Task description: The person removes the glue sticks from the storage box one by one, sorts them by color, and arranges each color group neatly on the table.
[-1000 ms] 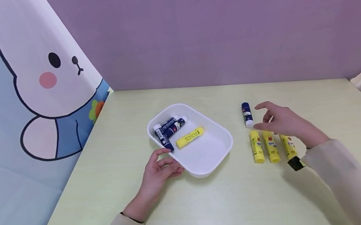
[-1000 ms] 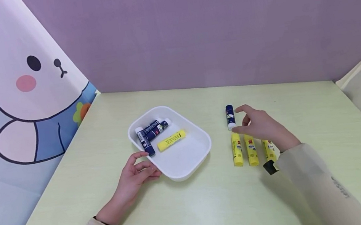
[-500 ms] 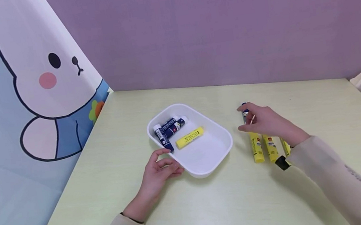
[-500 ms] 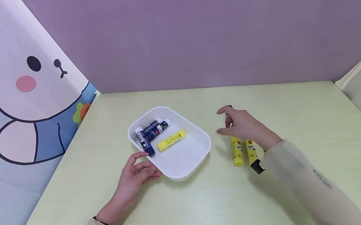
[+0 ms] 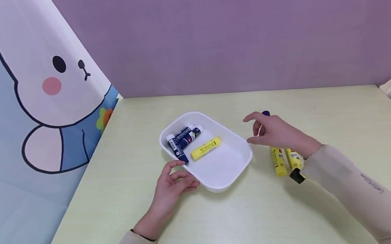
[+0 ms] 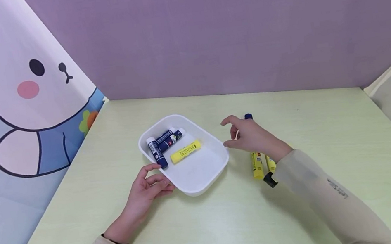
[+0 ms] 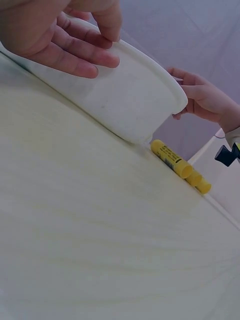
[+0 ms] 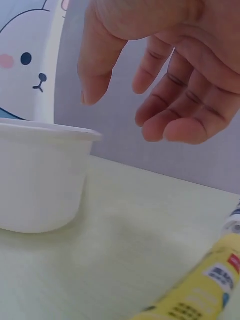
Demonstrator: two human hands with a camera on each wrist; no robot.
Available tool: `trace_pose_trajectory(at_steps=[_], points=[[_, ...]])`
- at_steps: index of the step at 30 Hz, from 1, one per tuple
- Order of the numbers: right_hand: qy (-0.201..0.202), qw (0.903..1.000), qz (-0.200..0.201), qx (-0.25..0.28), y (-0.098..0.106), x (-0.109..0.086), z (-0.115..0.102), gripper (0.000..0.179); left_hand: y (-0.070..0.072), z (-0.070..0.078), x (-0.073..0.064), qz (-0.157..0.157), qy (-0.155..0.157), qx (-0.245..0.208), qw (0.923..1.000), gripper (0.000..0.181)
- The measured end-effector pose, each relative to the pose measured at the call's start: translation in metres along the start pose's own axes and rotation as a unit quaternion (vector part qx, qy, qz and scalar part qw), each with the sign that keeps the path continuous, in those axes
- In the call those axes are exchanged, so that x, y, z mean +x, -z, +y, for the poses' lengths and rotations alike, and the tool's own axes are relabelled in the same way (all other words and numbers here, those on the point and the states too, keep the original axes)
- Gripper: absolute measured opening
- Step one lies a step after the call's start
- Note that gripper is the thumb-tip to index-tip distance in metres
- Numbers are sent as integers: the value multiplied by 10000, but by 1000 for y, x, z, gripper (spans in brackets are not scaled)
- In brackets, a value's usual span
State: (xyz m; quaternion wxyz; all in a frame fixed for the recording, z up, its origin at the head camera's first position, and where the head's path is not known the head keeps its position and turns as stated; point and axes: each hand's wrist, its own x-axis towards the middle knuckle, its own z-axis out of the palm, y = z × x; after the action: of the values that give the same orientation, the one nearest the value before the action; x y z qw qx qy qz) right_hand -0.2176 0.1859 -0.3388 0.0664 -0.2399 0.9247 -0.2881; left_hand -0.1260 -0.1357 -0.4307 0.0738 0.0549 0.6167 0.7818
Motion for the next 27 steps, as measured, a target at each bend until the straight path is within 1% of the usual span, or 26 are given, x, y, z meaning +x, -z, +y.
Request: trace_pose_trajectory(at_steps=[4, 7, 13, 20, 27], points=[[142, 9999, -42, -32, -3, 5, -6, 56, 0, 0, 0, -2, -20, -22, 10000, 48], [164, 9997, -116, -102, -6, 9, -12, 56, 0, 0, 0, -1, -14, -23, 10000, 47], [133, 9985, -442, -278, -11, 19, -26, 58, 0, 1, 0, 8, -1, -33, 10000, 48], [566, 9946, -833, -264, -16, 31, -38, 57, 0, 1, 0, 11, 0, -48, 10000, 48], [696, 9884, -1271, -451, -21, 44, -48, 56, 0, 0, 0, 32, 25, -45, 10000, 48]])
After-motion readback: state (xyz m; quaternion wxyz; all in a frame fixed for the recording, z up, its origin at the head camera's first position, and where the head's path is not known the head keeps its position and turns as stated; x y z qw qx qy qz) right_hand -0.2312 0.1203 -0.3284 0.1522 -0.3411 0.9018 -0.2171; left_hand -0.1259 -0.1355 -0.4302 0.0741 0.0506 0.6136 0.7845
